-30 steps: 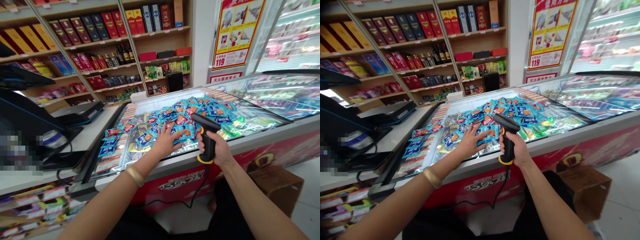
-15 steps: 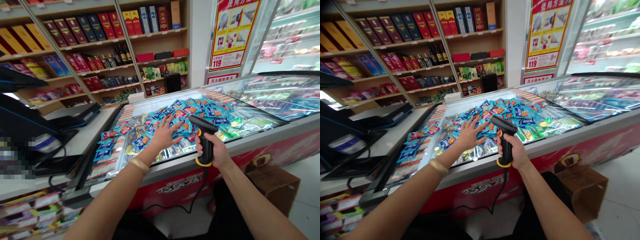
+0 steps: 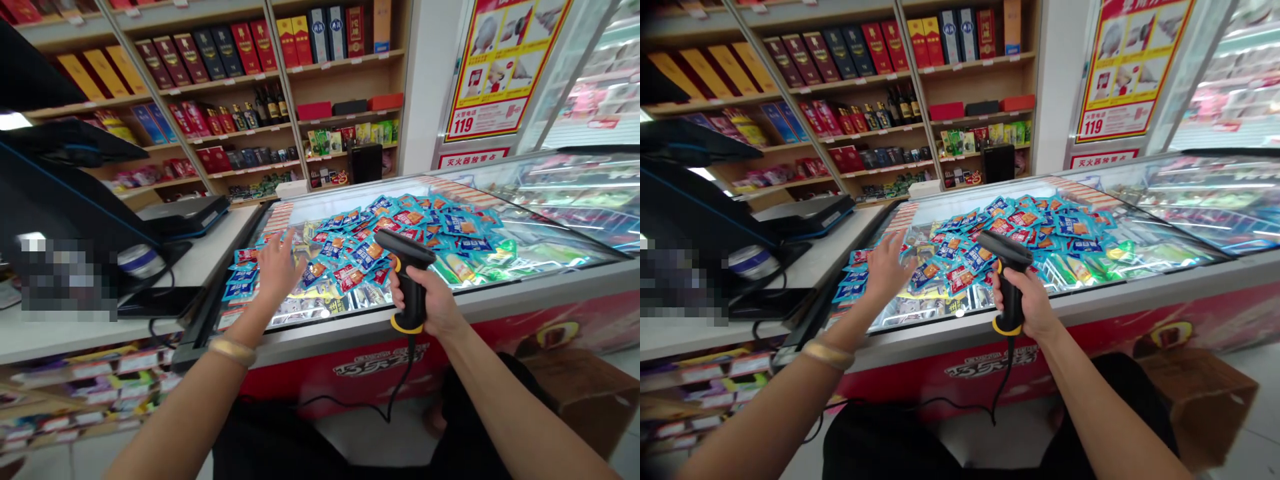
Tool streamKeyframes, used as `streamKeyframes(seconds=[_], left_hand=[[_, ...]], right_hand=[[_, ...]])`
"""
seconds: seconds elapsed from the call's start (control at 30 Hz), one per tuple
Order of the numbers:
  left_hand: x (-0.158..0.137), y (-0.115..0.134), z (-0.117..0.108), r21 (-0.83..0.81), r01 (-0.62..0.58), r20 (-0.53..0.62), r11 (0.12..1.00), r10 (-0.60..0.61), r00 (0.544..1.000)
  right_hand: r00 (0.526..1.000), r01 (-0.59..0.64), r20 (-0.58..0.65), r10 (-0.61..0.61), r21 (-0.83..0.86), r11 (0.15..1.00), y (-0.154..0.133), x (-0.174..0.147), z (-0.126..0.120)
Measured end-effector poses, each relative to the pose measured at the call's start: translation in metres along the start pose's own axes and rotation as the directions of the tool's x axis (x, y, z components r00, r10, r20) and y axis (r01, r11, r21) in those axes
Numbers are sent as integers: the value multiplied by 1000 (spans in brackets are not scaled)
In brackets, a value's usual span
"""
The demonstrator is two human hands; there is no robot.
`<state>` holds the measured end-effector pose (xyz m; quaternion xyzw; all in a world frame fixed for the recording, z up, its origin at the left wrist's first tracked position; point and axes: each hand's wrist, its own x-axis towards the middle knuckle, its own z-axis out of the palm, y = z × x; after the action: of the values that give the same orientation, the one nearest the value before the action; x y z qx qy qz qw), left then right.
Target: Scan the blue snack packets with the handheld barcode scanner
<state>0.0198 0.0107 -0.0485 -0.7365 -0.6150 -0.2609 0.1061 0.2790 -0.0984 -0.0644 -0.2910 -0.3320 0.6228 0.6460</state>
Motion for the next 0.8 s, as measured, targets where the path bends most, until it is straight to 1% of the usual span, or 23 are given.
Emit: streamKeyframes(seconds=[0.07,0.13,0.17,0.23,0.3,0.4,0.47,0.57,0.67,0.8], left_hand=[[-5,-32,-6,59,180,-28,982,-179,983],[-10,-57,-10,95,307,-10,947,-308,951],[-12,-66,-11,108,345,7,933,-347,938],[-11,-77,-11,126,373,38,919,-380,924],[-4,-82,-10,145,361,56,921,-372,926],[13,-82,-9,171,315,108,934,-335,936],[26,-81,-7,180,262,167,948,-292,942],[44,-81,-1,187,143,272,972,-191,943],[62,-83,9,196,67,363,978,-136,922],[80,-85,21,202,78,460,976,-165,872]], right_hand=[[999,-22,37,22,12,1000,8,4,11],[995,-58,77,56,24,998,17,8,23],[992,-79,98,76,29,996,21,11,30],[985,-117,130,111,39,992,30,16,43],[979,-149,148,141,43,988,37,21,55],[971,-181,164,173,35,983,45,30,69],[967,-196,172,189,25,980,49,36,75],[964,-195,186,189,11,981,54,41,79],[963,-192,194,187,4,981,57,43,78],[961,-207,186,203,4,978,58,43,77]])
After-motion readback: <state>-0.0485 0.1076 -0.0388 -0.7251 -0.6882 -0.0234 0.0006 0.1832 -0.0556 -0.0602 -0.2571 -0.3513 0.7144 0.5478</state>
